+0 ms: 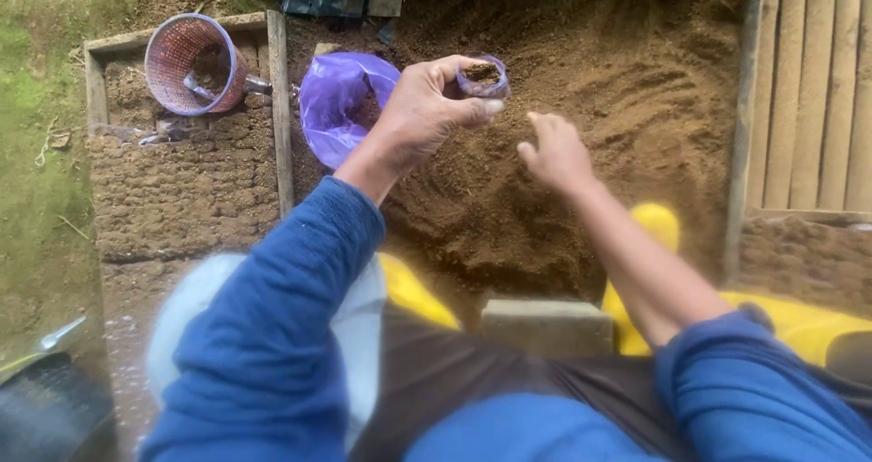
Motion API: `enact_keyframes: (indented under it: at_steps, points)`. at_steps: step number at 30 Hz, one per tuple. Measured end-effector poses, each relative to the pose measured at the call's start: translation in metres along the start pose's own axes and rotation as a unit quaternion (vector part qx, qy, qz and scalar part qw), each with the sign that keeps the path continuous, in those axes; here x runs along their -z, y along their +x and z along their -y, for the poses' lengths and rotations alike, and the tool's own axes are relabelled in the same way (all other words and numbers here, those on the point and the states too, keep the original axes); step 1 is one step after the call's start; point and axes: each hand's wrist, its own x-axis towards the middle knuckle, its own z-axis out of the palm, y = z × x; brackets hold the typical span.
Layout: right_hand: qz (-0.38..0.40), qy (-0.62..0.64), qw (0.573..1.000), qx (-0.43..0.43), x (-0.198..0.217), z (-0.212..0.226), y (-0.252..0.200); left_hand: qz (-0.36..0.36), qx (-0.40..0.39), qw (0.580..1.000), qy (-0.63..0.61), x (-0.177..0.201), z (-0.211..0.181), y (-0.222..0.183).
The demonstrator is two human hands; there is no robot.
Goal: Filling small plastic seedling tubes with soil and placing them into a tray
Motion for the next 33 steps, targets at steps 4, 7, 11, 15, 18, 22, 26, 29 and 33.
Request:
enact_keyframes:
  at_steps: [4,7,11,15,18,22,26,29,33]
  points:
    - [0.056,-0.045,0.997,-0.001,-0.043,-0.011,-0.003,0.014,0.013,1.000,0.013,0.000,0.010,0.003]
    - [-0.194,-0.159,0.939,0.236,-0.102,-0.060,0.012,-0.034,0.007,0.998,0.043,0.001,0.016,0.008]
    - [-0.206,-0.276,0.886,0.309,-0.140,-0.092,0.015,-0.049,0.016,0.998,0.035,0.014,0.029,0.012]
    - [-0.201,-0.175,0.915,0.302,-0.142,-0.092,0.004,-0.054,0.017,0.998,0.041,0.003,0.013,0.000]
    - [0.011,0.083,0.996,0.008,-0.145,-0.101,0.041,-0.059,0.032,0.997,0.031,-0.006,0.005,-0.007]
    - [0.050,0.509,0.845,-0.158,-0.081,-0.066,0.054,-0.038,0.024,0.999,0.021,0.003,0.036,0.004]
    - [0.066,0.706,0.699,-0.094,0.012,-0.026,0.042,-0.014,0.040,0.998,0.039,-0.005,0.026,-0.003]
    - [0.063,0.717,0.692,-0.054,0.060,-0.002,0.035,0.002,0.045,0.997,0.055,-0.010,0.028,-0.007]
    - [0.019,0.738,0.675,-0.014,0.112,0.042,0.002,0.013,0.077,0.989,0.129,-0.021,0.009,-0.018]
